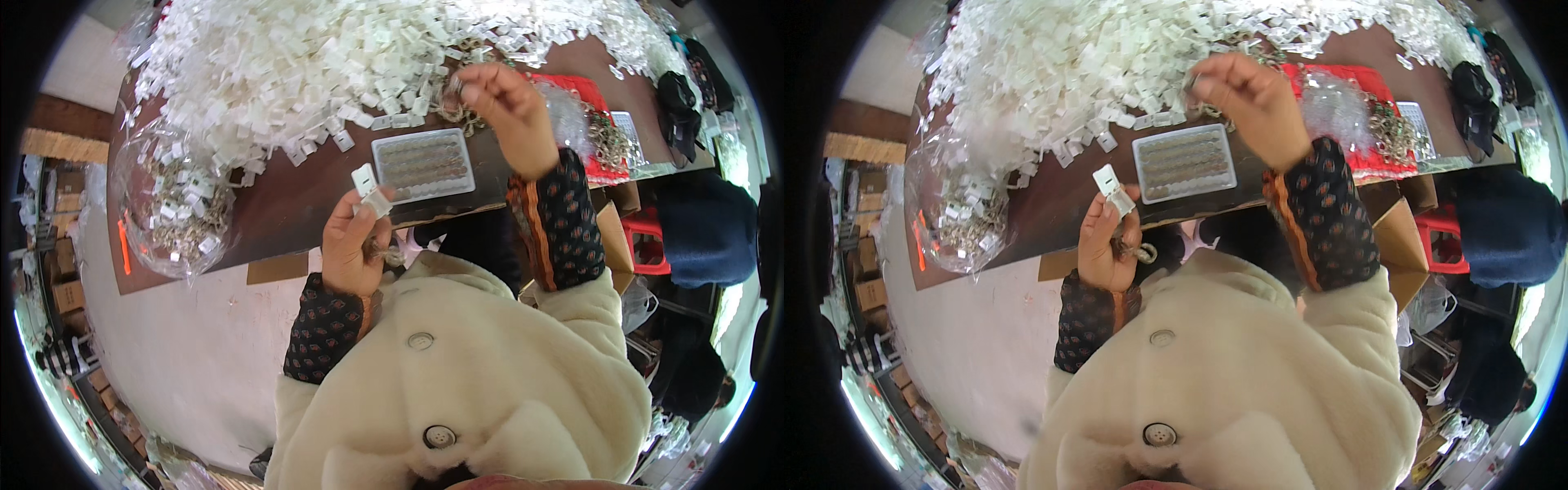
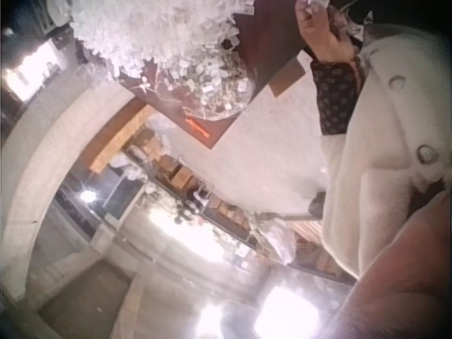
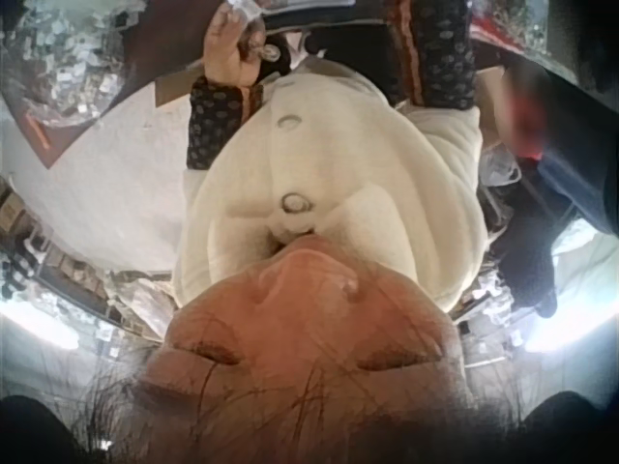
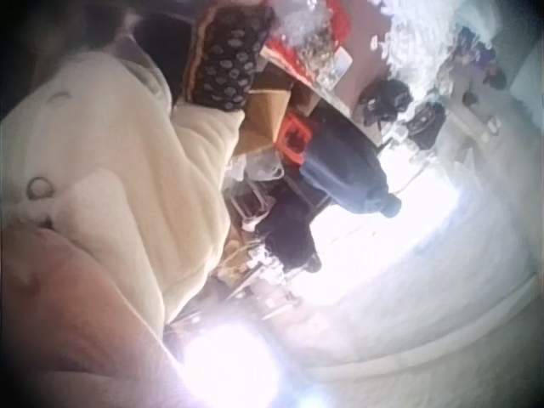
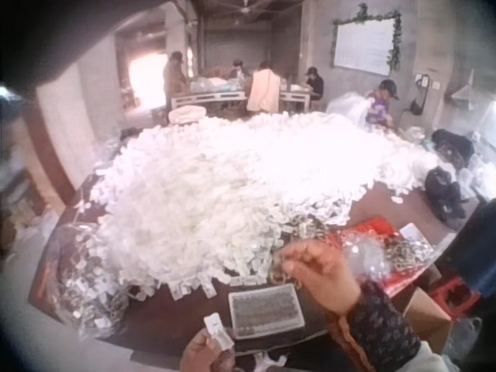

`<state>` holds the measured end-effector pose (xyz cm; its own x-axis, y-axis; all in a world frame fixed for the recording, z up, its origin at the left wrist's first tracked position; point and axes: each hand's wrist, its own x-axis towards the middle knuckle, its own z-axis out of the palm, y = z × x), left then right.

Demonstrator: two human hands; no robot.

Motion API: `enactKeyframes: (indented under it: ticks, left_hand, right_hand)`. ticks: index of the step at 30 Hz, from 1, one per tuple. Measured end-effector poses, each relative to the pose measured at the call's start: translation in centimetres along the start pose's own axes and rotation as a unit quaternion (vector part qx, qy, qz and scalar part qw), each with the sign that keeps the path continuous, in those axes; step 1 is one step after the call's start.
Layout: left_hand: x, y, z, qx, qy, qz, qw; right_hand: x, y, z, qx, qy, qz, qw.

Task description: The person repeatedly picks small white plastic tags and metal key rings from a table, attaches the rings to the tags, and places the assembled units into a clear plastic bag. The process is continuous and repetitive throughout the clip.

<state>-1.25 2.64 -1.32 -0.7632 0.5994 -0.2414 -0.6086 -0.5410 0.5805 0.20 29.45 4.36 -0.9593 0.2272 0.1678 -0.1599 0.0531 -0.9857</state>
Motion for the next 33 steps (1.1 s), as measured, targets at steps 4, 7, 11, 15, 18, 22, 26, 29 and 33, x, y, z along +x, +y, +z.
enactKeyframes:
  ticks: [4,7,11,15,18,22,26,29,33]
  left_hand:
    - [-0.2,0.5,0.9,0.005,-0.022,0.036,0.999]
    - [-0.5,0.6,1.2,0.013,-0.016,0.058,0.998]
    - [-1.0,0.6,1.1,0.054,0.025,0.085,0.995]
    - [-1.4,0.6,1.2,0.066,0.036,0.098,0.992]
    - [-1.5,0.4,1.2,0.077,0.026,0.118,0.99]
    - [-1.6,0.2,1.0,0.076,0.024,0.111,0.991]
    - [-1.7,-0.4,0.9,0.09,0.015,0.098,0.991]
    - [-1.9,-0.9,0.9,0.095,0.014,0.067,0.993]
    - [-1.7,0.0,0.1,0.077,0.005,0.056,0.995]
  right_hand:
    - [-3.3,-0.9,5.4,-0.026,-0.085,-0.011,0.996]
    - [-4.2,-0.6,7.3,-0.045,-0.1,-0.022,0.994]
    - [-4.7,0.0,7.7,0.142,-0.093,0.06,0.984]
    - [-5.1,0.6,8.4,0.151,-0.086,0.087,0.981]
    - [-5.4,1.1,9.0,0.209,-0.064,0.126,0.968]
    - [-5.6,1.7,9.3,0.27,-0.047,0.132,0.952]
    - [-5.6,1.9,9.9,0.322,-0.027,0.088,0.942]
    - [-5.6,1.7,10.4,0.357,0.001,0.07,0.931]
    - [-5.8,0.7,9.2,0.026,-0.003,-0.052,0.998]
